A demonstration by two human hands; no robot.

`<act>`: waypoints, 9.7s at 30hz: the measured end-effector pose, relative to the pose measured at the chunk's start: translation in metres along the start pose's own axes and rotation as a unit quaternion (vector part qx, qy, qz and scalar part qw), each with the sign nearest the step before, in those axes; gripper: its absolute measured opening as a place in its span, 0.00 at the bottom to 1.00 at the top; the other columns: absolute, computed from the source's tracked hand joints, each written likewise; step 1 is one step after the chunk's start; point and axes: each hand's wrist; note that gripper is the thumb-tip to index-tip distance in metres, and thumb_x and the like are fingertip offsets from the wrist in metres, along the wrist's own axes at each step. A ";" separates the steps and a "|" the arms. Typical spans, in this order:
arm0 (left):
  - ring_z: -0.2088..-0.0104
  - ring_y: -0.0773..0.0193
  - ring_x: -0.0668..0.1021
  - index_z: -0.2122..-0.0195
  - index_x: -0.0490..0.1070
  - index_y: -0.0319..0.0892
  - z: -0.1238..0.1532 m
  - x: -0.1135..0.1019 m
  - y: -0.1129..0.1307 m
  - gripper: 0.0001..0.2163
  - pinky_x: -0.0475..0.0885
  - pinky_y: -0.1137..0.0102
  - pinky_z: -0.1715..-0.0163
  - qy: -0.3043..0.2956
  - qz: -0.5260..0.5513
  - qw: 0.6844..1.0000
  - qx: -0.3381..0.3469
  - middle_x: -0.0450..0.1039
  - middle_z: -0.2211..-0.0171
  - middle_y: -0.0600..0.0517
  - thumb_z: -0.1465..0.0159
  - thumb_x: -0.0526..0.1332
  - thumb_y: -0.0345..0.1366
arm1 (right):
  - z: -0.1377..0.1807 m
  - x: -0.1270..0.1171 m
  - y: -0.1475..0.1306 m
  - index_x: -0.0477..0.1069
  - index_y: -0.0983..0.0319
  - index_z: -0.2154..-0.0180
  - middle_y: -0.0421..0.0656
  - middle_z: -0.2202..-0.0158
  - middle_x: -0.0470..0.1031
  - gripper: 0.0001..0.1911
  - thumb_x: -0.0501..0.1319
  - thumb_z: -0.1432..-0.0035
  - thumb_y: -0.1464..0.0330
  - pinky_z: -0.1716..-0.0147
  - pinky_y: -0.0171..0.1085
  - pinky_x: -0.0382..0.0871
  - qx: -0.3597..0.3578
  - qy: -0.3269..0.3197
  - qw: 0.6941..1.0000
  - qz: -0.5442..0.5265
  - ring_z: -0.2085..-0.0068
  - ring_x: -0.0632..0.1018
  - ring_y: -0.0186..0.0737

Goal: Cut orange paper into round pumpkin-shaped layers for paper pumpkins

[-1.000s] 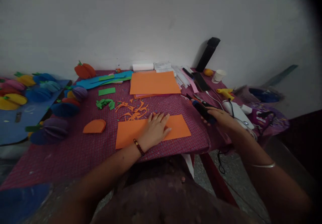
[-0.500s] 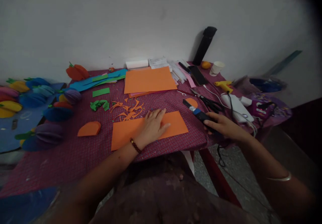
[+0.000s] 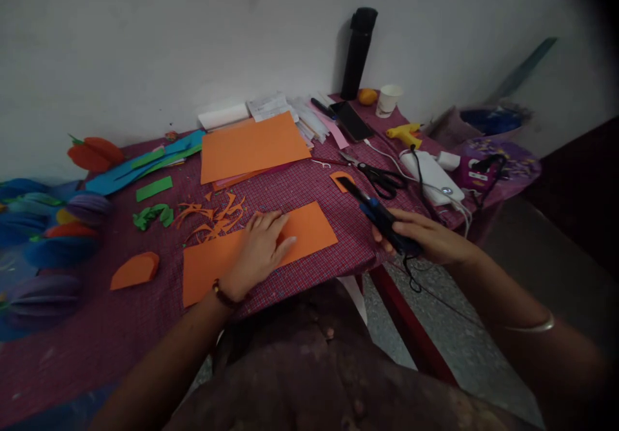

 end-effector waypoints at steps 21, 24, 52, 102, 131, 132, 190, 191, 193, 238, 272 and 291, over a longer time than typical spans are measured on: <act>0.50 0.58 0.74 0.57 0.75 0.44 -0.010 -0.013 0.003 0.20 0.66 0.60 0.44 0.074 0.157 0.961 -0.217 0.76 0.54 0.51 0.31 0.44 0.45 | -0.002 -0.034 0.000 0.72 0.56 0.52 0.43 0.59 0.75 0.17 0.62 0.44 0.66 0.62 0.38 0.67 -0.128 0.075 0.827 0.542 0.60 0.77 0.42; 0.50 0.57 0.74 0.57 0.75 0.44 -0.009 -0.011 0.002 0.20 0.66 0.59 0.44 0.067 0.141 0.963 -0.221 0.76 0.54 0.51 0.31 0.45 0.45 | -0.004 -0.036 0.004 0.72 0.56 0.51 0.43 0.60 0.74 0.17 0.62 0.43 0.66 0.63 0.37 0.67 -0.128 0.075 0.824 0.547 0.60 0.76 0.41; 0.32 0.54 0.51 0.32 0.44 0.46 -0.036 -0.006 0.023 0.34 0.41 0.53 0.34 -0.227 -0.014 0.947 0.227 0.46 0.31 0.47 0.35 0.51 0.54 | -0.033 -0.013 0.002 0.71 0.56 0.47 0.48 0.59 0.72 0.20 0.62 0.41 0.66 0.59 0.42 0.63 -0.183 0.001 0.771 0.610 0.57 0.72 0.46; 0.33 0.60 0.52 0.33 0.50 0.45 -0.045 0.013 0.003 0.24 0.39 0.59 0.36 -0.134 -0.038 0.970 0.201 0.48 0.32 0.51 0.30 0.41 0.41 | 0.006 0.035 0.016 0.68 0.62 0.54 0.47 0.60 0.71 0.14 0.63 0.42 0.66 0.59 0.45 0.70 -0.112 0.080 0.822 0.553 0.59 0.74 0.46; 0.33 0.61 0.52 0.33 0.50 0.46 -0.044 0.017 0.002 0.24 0.38 0.59 0.36 -0.122 -0.036 0.971 0.204 0.49 0.32 0.52 0.29 0.41 0.42 | 0.010 0.053 0.014 0.69 0.61 0.55 0.47 0.61 0.72 0.13 0.63 0.42 0.68 0.62 0.42 0.70 -0.117 0.085 0.849 0.507 0.61 0.75 0.44; 0.33 0.61 0.52 0.33 0.50 0.46 -0.045 0.017 0.002 0.24 0.38 0.59 0.36 -0.123 -0.035 0.971 0.204 0.49 0.32 0.51 0.29 0.41 0.43 | 0.011 0.053 0.012 0.69 0.61 0.55 0.46 0.61 0.72 0.12 0.63 0.42 0.68 0.62 0.41 0.70 -0.113 0.083 0.851 0.506 0.61 0.75 0.44; 0.32 0.57 0.52 0.34 0.51 0.50 0.015 -0.028 -0.059 0.28 0.39 0.58 0.35 -0.144 -0.009 0.971 0.190 0.51 0.33 0.50 0.32 0.45 0.53 | -0.021 0.104 0.018 0.68 0.60 0.55 0.48 0.59 0.73 0.13 0.63 0.43 0.68 0.59 0.47 0.73 -0.166 0.051 0.834 0.524 0.58 0.76 0.48; 0.32 0.57 0.51 0.34 0.51 0.49 0.015 -0.028 -0.059 0.28 0.38 0.58 0.35 -0.146 -0.011 0.971 0.190 0.50 0.33 0.50 0.32 0.45 0.53 | -0.020 0.104 0.017 0.68 0.60 0.55 0.48 0.59 0.73 0.13 0.63 0.43 0.68 0.60 0.46 0.73 -0.160 0.045 0.836 0.523 0.58 0.76 0.48; 0.32 0.57 0.51 0.33 0.51 0.49 0.015 -0.029 -0.059 0.28 0.38 0.58 0.35 -0.152 -0.015 0.970 0.188 0.49 0.32 0.50 0.32 0.44 0.53 | -0.019 0.107 0.015 0.68 0.60 0.55 0.48 0.60 0.72 0.13 0.63 0.43 0.68 0.60 0.46 0.73 -0.154 0.040 0.839 0.520 0.58 0.75 0.48; 0.33 0.57 0.52 0.35 0.54 0.44 0.083 -0.052 -0.102 0.26 0.41 0.57 0.36 -0.087 -0.071 0.989 0.097 0.53 0.34 0.47 0.31 0.44 0.49 | -0.038 0.146 0.005 0.70 0.63 0.57 0.48 0.60 0.73 0.12 0.63 0.44 0.69 0.58 0.46 0.71 -0.163 0.071 0.815 0.552 0.57 0.75 0.49; 0.33 0.52 0.51 0.37 0.59 0.57 0.083 -0.054 -0.102 0.23 0.41 0.53 0.36 -0.096 -0.040 0.990 0.091 0.46 0.31 0.52 0.32 0.47 0.51 | -0.056 0.186 0.004 0.70 0.63 0.54 0.50 0.59 0.72 0.14 0.62 0.43 0.67 0.57 0.47 0.72 -0.178 0.015 0.858 0.482 0.56 0.74 0.48; 0.32 0.53 0.51 0.37 0.58 0.57 0.083 -0.054 -0.102 0.24 0.42 0.54 0.36 -0.096 -0.024 0.991 0.084 0.46 0.31 0.53 0.33 0.47 0.52 | -0.065 0.202 0.005 0.71 0.63 0.55 0.50 0.59 0.73 0.13 0.62 0.43 0.67 0.58 0.47 0.73 -0.196 0.005 0.860 0.471 0.57 0.75 0.48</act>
Point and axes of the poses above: each hand's wrist, its own z-axis away from the middle knuckle, its own x-axis out of the palm, y = z × x
